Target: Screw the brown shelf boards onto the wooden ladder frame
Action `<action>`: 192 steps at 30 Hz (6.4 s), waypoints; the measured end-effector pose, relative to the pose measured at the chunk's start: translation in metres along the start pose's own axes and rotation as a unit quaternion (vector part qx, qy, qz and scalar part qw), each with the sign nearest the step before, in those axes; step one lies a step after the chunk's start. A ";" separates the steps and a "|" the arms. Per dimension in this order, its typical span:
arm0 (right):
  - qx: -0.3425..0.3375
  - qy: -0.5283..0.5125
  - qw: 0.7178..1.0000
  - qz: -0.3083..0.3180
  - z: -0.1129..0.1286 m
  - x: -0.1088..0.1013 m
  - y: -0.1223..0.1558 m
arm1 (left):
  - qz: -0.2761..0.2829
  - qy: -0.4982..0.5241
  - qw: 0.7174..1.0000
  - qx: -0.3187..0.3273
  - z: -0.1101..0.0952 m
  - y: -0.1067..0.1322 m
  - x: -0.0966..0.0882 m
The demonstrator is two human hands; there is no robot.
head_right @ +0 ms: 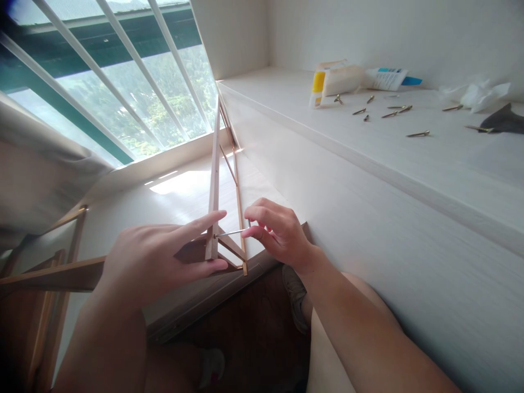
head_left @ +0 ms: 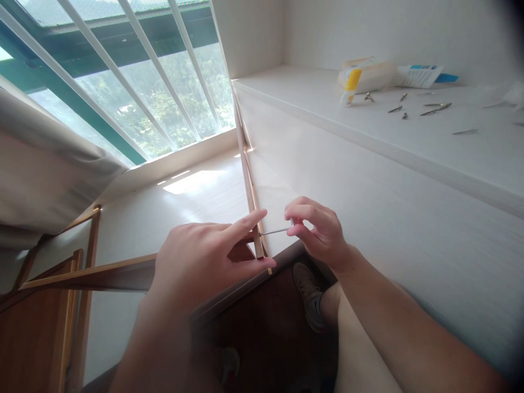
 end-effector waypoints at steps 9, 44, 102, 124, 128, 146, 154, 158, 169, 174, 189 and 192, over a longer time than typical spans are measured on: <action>0.025 0.001 1.000 -0.015 -0.003 0.004 -0.003 | 0.003 -0.001 1.000 0.005 0.000 0.001 -0.001; 0.265 -0.256 0.929 0.025 -0.007 0.018 0.006 | -0.002 0.000 1.000 -0.004 0.000 0.000 -0.001; 0.297 -0.472 0.830 0.018 0.005 0.037 0.008 | -0.025 -0.011 1.000 0.004 -0.001 0.001 -0.001; 0.352 -0.561 0.749 -0.006 -0.003 0.053 0.013 | -0.022 -0.017 1.000 0.012 -0.002 0.001 -0.001; 0.365 -0.597 0.715 -0.004 -0.003 0.061 0.017 | -0.025 -0.022 0.999 0.012 -0.001 0.002 -0.001; 0.395 -0.625 0.671 -0.054 -0.012 0.071 0.022 | -0.028 -0.013 0.999 0.015 -0.002 0.002 -0.002; 0.385 -0.629 0.672 -0.069 -0.012 0.074 0.021 | -0.024 -0.022 0.999 0.011 -0.002 0.001 -0.002; 0.384 -0.612 0.686 -0.081 -0.007 0.074 0.020 | -0.019 -0.019 1.000 0.010 -0.001 0.001 -0.002; 0.318 -0.295 0.895 -0.105 -0.011 0.039 0.022 | -0.021 -0.012 1.000 0.001 -0.001 0.001 -0.003; 0.219 -0.146 0.964 -0.037 0.001 0.011 0.009 | -0.011 -0.002 1.000 -0.001 0.000 0.001 -0.002; 0.148 -0.061 0.987 -0.021 0.009 0.002 0.003 | -0.014 -0.014 1.000 -0.002 0.001 0.003 -0.001; 0.216 -0.089 0.972 0.003 0.006 0.003 0.004 | -0.014 -0.014 1.000 -0.002 0.001 0.003 -0.001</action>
Point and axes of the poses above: each hand's wrist, its own y-axis away from the middle knuckle, its own x-axis out of the palm, z = x × y, the point moved 6 cm from there along -y, towards the middle knuckle, and after that the axes turned 4 degrees about x, right-handed, at the moved point
